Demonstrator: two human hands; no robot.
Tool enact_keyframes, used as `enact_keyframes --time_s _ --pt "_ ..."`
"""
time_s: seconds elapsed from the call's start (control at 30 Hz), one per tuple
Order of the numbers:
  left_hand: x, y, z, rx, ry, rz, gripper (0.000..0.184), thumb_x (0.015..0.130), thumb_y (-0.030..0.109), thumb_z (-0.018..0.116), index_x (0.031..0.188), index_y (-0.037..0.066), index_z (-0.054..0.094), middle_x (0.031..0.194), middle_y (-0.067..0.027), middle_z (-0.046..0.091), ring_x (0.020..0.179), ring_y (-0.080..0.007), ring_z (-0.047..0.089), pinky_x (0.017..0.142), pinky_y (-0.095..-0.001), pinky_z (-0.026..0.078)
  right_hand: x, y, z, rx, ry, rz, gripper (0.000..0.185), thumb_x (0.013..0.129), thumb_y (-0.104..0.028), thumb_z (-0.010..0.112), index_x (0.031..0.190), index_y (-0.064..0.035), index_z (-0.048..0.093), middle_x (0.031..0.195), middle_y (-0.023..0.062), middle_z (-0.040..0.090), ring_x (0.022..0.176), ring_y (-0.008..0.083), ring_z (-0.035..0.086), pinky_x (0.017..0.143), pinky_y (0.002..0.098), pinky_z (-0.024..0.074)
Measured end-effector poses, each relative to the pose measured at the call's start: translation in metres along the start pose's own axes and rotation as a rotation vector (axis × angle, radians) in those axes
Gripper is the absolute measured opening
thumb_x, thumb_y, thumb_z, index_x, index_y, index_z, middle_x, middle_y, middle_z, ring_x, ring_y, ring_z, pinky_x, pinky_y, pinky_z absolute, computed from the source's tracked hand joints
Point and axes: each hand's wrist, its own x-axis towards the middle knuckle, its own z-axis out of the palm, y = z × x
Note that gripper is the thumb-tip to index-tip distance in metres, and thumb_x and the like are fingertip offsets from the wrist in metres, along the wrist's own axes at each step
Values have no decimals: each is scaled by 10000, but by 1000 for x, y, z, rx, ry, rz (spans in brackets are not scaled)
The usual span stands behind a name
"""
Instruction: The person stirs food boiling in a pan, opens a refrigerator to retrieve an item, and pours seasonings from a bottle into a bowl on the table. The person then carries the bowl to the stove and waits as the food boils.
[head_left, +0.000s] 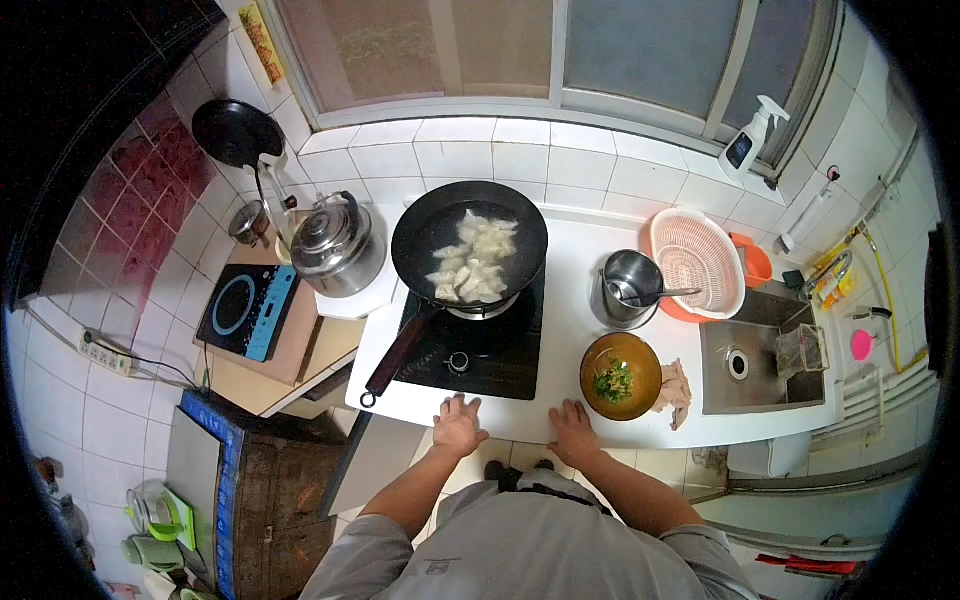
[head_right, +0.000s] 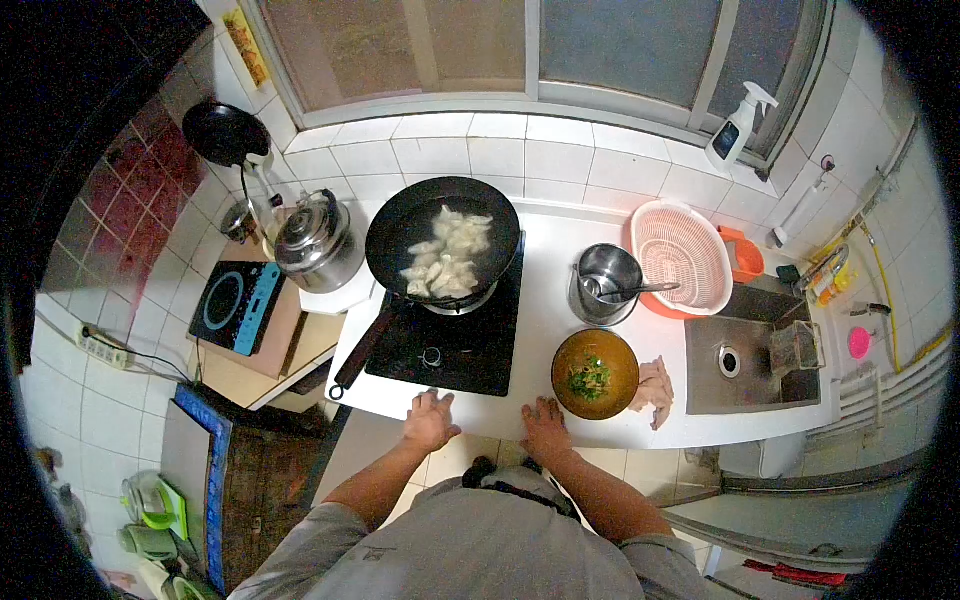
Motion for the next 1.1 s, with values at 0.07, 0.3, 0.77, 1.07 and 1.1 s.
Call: enact_keyframes --time_s 0.07,0.3,0.77,1.07,1.1 --pt "1 0 -1 8 -7 3 740 703 376 753 1340 181 430 1350 -153 358 1235 -355 343 984 -505 387 1 0 0 16 -1 1 765 753 -305 721 1364 -54 335 1422 275 239 1329 445 218 1110 481 200" --pt "0 -2 2 -19 28 17 742 693 379 760 1332 181 442 1351 -162 358 1232 -359 348 984 -499 387 0 0 -1 28 2 5 765 749 -294 726 1359 -45 336 1417 273 243 1330 448 211 1103 488 214" --pt "-1 -3 2 4 32 36 743 707 392 748 1341 171 430 1356 -170 347 1224 -370 349 975 -497 396 0 -3 -4 -16 0 11 770 749 -317 726 1359 -44 346 1414 267 251 1327 445 221 1103 486 217" --pt "0 -1 0 8 -3 14 738 718 395 741 1344 172 418 1353 -168 345 1229 -361 339 981 -491 389 1 -3 -8 -36 -51 14 793 764 -334 711 1381 -44 306 1424 268 234 1328 443 213 1105 484 203" --pt "-1 -1 -1 7 -2 15 737 720 394 740 1345 174 416 1351 -168 347 1228 -359 339 980 -491 390 1 -3 -7 -39 -56 13 796 767 -339 708 1385 -45 300 1425 269 233 1329 444 212 1105 485 200"
